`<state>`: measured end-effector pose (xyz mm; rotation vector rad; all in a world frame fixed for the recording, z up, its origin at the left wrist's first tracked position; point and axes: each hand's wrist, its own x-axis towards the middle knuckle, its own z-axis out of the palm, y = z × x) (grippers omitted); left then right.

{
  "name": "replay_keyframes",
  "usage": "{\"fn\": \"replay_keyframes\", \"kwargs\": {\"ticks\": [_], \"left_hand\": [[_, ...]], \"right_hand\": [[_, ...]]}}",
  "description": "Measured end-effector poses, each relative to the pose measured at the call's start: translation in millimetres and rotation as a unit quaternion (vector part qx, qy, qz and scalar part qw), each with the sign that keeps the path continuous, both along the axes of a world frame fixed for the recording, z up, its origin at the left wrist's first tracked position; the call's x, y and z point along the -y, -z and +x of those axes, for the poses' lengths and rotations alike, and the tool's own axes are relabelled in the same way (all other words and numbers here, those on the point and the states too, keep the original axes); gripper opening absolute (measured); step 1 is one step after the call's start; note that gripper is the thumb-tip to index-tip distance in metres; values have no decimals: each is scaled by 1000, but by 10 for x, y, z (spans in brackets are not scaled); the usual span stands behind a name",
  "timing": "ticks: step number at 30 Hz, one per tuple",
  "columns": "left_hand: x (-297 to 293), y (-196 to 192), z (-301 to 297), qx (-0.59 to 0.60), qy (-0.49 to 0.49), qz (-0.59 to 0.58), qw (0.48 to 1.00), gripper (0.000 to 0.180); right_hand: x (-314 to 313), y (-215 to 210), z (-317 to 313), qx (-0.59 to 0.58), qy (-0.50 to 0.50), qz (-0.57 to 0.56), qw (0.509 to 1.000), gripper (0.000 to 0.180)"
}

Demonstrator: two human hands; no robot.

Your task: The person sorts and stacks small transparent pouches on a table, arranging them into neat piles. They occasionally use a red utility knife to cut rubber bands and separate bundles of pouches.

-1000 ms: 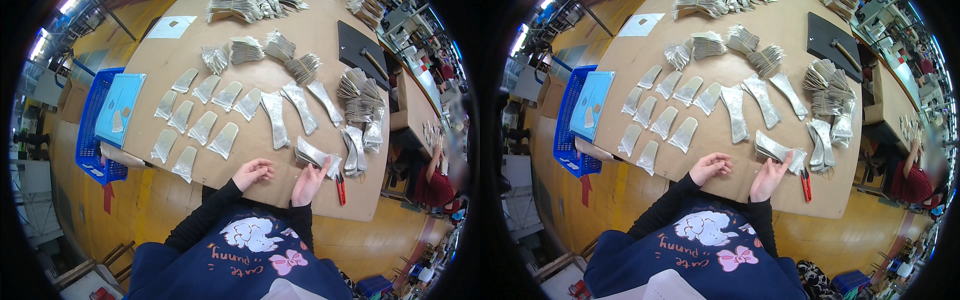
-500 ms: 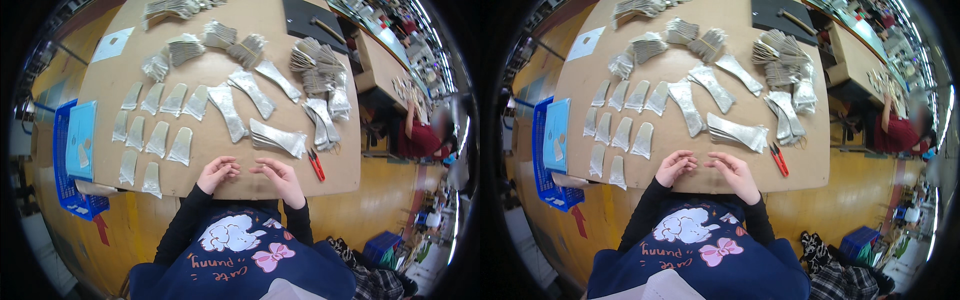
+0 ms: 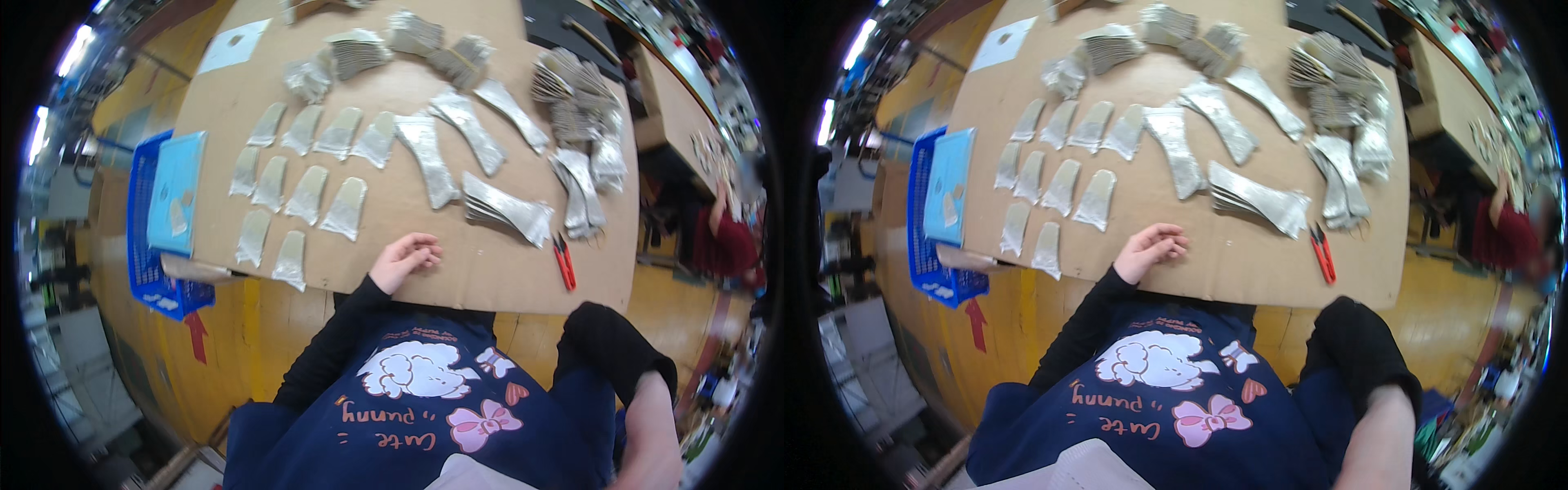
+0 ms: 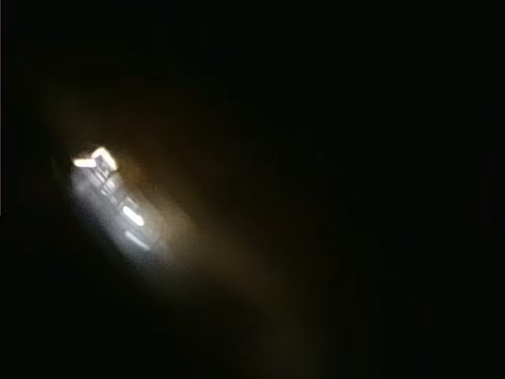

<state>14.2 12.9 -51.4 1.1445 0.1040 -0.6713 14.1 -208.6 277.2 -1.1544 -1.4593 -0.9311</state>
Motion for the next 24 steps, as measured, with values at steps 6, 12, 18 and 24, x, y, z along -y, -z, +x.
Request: {"fn": "replay_keyframes", "kwargs": {"ticks": [6,12,18,24], "left_hand": [[12,38,-205,-65,-8,-62,996,31],[-122,-88,-266,-65,-22,-64,996,33],[-508,-319,-286,-22,-110,-19,993,33],[-861,-481,-316,-27,-155,17,987,34]], "right_hand": [[-157,60,35,-89,-199,-75,973,22],[-290,92,49,-119,-301,-104,941,24],[-327,64,49,-149,-355,-129,914,27],[-389,109,84,-166,-392,-150,892,30]]}}
